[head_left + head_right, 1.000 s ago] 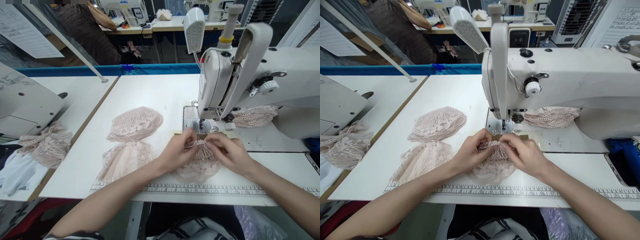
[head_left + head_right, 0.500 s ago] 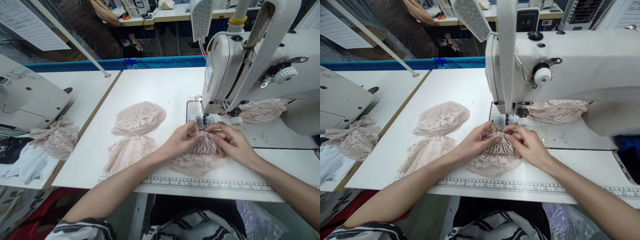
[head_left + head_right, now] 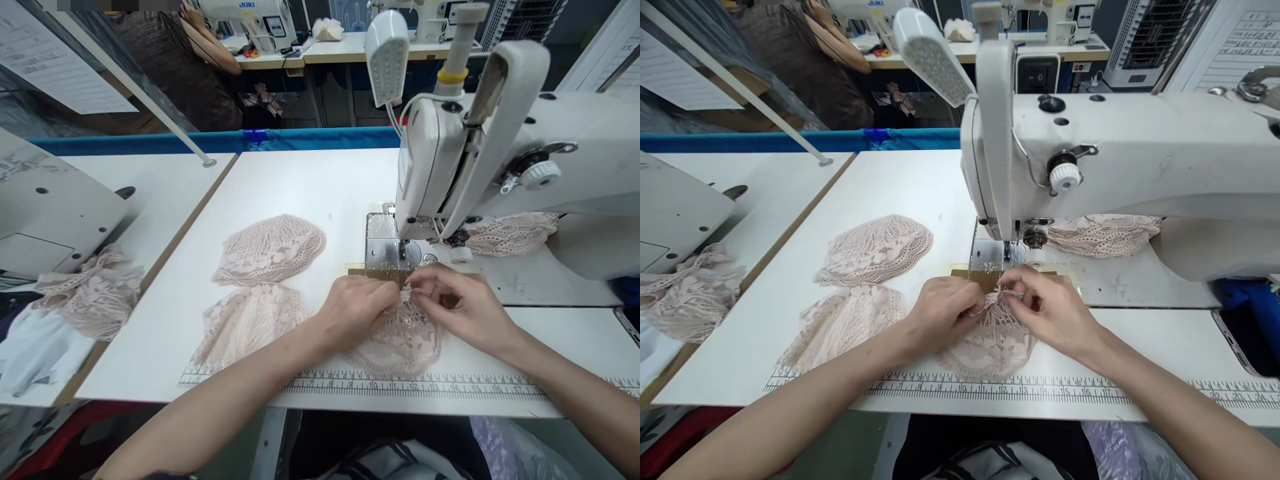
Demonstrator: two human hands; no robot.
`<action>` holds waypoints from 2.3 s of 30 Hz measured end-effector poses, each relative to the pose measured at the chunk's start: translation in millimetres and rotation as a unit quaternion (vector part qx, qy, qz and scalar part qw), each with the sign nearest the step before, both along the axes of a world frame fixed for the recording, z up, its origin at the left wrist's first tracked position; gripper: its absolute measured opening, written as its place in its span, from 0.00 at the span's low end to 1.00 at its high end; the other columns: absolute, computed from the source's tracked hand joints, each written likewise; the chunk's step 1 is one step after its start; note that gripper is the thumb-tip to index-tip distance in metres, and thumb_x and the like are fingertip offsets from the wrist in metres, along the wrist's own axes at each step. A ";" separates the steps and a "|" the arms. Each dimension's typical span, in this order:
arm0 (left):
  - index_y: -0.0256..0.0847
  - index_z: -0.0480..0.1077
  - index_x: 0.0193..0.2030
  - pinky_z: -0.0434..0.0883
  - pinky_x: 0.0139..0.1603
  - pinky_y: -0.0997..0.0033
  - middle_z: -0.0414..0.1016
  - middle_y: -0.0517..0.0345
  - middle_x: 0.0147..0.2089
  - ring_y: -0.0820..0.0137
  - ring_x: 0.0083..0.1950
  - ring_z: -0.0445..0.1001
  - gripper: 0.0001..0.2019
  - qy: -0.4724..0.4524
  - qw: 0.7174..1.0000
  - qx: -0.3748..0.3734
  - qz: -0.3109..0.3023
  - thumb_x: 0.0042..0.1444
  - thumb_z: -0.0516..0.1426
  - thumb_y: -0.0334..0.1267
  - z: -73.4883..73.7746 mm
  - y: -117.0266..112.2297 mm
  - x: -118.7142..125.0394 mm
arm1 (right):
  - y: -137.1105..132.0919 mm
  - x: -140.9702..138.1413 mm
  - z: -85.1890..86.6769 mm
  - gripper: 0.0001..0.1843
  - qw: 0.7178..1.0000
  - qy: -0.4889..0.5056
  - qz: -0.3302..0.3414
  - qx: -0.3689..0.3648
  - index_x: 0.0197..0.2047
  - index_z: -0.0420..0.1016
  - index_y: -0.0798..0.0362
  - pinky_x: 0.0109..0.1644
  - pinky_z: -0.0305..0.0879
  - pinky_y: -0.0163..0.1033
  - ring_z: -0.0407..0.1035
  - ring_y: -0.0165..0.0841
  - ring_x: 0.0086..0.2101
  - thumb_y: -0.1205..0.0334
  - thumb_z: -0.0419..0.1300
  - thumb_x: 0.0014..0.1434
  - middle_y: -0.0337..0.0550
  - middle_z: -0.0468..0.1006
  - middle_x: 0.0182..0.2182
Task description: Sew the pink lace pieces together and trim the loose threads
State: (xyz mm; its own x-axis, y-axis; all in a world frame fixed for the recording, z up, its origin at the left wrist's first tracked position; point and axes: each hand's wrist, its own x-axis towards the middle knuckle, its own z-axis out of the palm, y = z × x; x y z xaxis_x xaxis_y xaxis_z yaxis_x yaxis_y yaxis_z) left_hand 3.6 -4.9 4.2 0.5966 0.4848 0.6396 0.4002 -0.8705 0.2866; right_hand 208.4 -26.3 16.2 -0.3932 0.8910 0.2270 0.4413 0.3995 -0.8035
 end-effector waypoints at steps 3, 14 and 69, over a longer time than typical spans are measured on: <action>0.42 0.54 0.24 0.54 0.20 0.79 0.54 0.71 0.17 0.78 0.19 0.49 0.14 0.002 0.998 0.059 0.001 0.53 0.47 0.19 1.5 1.3 -0.3 | -2.2 0.7 -3.5 0.11 0.999 -0.002 0.010 0.046 0.48 0.70 0.51 0.24 0.63 0.31 0.68 0.26 0.23 0.68 0.56 0.62 0.33 0.71 0.23; 0.42 0.53 0.23 0.55 0.20 0.77 0.56 0.70 0.17 0.77 0.19 0.50 0.15 0.010 0.998 0.067 -0.004 0.55 0.46 0.20 4.2 0.9 -0.9 | -2.8 2.1 -5.2 0.09 0.993 -0.014 0.055 0.102 0.44 0.62 0.51 0.20 0.55 0.30 0.58 0.23 0.18 0.70 0.54 0.61 0.28 0.64 0.19; 0.36 0.70 0.52 0.62 0.53 0.57 0.76 0.51 0.55 0.62 0.56 0.71 0.12 0.223 0.964 0.100 0.109 0.64 0.54 0.31 -2.2 -24.3 5.4 | 28.4 -0.7 -21.7 0.10 0.971 -0.201 -0.098 0.081 0.35 0.79 0.50 0.26 0.60 0.36 0.68 0.31 0.24 0.58 0.57 0.63 0.39 0.76 0.24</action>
State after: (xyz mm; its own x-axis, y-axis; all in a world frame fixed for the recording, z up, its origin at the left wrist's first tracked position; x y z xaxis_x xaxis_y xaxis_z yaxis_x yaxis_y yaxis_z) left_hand 9.0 -29.2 2.0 0.7318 0.5228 0.4372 0.6240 -0.7719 -0.1214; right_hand 207.7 2.1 -5.4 -0.3060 0.9227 0.2344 0.7863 0.3838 -0.4843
